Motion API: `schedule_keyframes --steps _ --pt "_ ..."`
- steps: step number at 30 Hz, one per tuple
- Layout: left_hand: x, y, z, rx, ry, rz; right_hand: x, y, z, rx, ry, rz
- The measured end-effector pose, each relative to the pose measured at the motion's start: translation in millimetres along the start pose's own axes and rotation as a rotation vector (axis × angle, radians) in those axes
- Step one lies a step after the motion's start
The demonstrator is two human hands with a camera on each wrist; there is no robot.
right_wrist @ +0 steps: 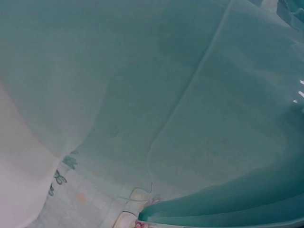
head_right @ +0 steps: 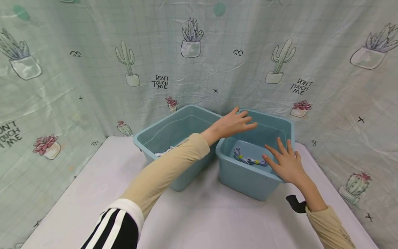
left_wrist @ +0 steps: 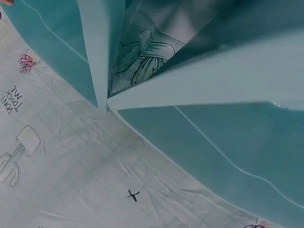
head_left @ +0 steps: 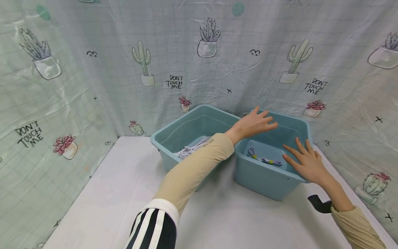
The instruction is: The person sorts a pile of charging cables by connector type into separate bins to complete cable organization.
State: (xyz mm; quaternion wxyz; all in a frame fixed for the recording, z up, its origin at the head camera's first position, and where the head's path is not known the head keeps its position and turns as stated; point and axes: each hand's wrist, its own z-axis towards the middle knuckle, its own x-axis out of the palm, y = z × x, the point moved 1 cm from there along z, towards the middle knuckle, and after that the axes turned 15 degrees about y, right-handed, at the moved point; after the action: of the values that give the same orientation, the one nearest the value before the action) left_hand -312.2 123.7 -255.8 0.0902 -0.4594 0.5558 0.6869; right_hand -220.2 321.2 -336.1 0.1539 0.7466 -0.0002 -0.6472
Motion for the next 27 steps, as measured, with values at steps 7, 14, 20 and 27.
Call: schedule_keyframes --steps 7,14,20,27 --pt "-1.7 5.1 -8.6 0.016 0.013 -0.013 -0.5 0.2 0.1 -0.003 -0.011 0.000" --pt "0.3 12.5 -25.8 0.032 -0.002 0.002 -1.5 -0.8 0.7 0.004 -0.007 -0.001" --pt "9.1 16.2 -45.9 0.046 -0.020 -0.031 -1.5 -0.3 0.1 -0.006 -0.010 -0.002" --pt "19.0 21.1 -77.5 0.054 -0.053 -0.096 -0.2 -0.2 1.0 -0.025 -0.013 -0.002"
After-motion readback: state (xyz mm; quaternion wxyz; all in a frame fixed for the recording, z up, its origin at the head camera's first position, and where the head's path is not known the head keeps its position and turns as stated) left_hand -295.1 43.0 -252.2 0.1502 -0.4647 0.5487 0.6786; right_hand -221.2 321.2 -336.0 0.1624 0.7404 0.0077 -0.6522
